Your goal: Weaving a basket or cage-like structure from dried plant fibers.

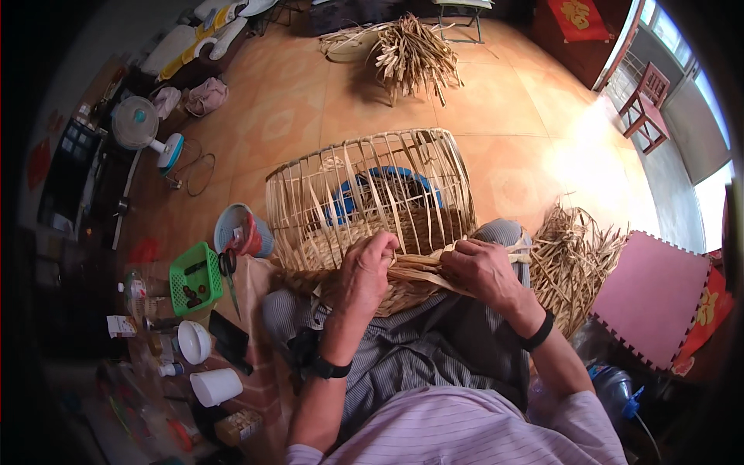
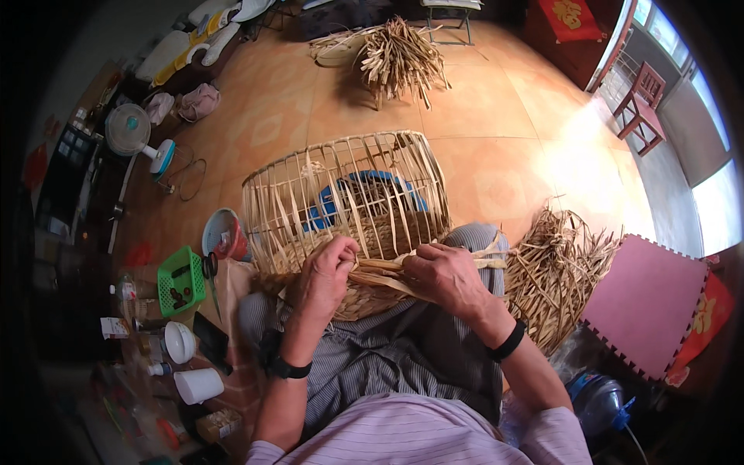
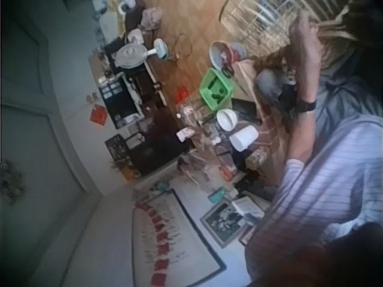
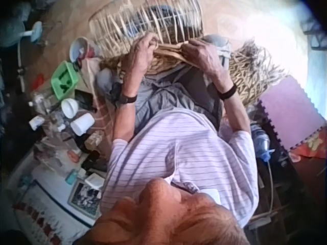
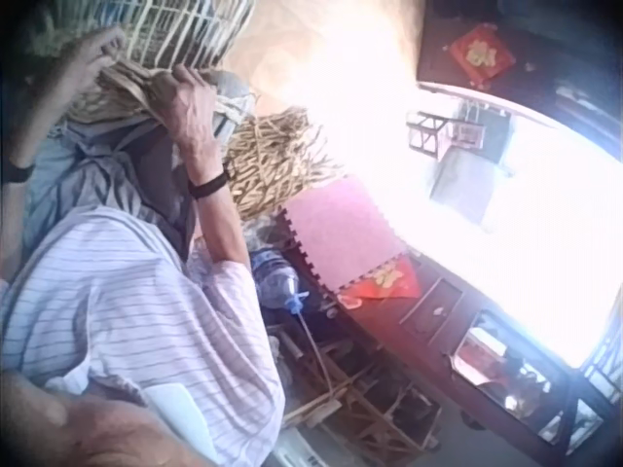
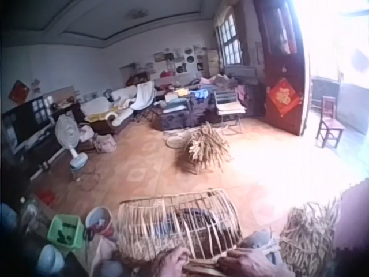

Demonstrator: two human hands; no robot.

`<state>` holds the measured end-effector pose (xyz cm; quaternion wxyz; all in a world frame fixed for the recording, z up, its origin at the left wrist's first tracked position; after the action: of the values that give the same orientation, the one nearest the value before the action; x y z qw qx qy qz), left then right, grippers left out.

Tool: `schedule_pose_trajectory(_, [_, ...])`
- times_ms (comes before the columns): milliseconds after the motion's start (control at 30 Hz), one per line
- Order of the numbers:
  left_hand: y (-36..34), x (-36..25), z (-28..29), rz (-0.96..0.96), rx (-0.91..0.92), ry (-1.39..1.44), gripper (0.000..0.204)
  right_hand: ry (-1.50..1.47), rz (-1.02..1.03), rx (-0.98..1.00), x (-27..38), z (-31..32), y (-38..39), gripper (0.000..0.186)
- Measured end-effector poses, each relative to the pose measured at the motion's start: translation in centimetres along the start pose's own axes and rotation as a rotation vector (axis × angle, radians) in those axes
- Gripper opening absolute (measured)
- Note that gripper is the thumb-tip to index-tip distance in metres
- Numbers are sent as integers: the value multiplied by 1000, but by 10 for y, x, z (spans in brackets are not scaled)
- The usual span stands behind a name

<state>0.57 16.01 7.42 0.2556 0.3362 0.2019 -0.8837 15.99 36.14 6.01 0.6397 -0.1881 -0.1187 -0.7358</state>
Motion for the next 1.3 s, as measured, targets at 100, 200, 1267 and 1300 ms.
schedule_pose_trajectory(100, [2, -2, 5, -4, 4, 37, 27, -55, -1, -71, 0, 1, -7, 25])
schedule_pose_trajectory(200, [2, 1, 13, 20, 38, 133, 26, 28, 3, -455, 15, 14, -4, 31])
schedule_pose_trajectory(1267, [-10, 6, 21, 151, 217, 240, 22, -872, -205, 291, 87, -9, 50, 23])
schedule_pose_trajectory(1300, [-9, 3, 24, 72, 201, 188, 23, -1012, -323, 370, 82, -5, 48, 26])
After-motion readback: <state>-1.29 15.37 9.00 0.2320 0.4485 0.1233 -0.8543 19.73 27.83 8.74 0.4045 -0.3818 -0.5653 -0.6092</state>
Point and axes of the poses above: each hand's wrist, its own y-axis away from the middle knuckle, its own z-axis out of the back of the hand, x = y × z, the point moved 2 cm from there along -y, towards the middle knuckle, and after that the axes turned 8 degrees about -z, right-handed, at the moved point
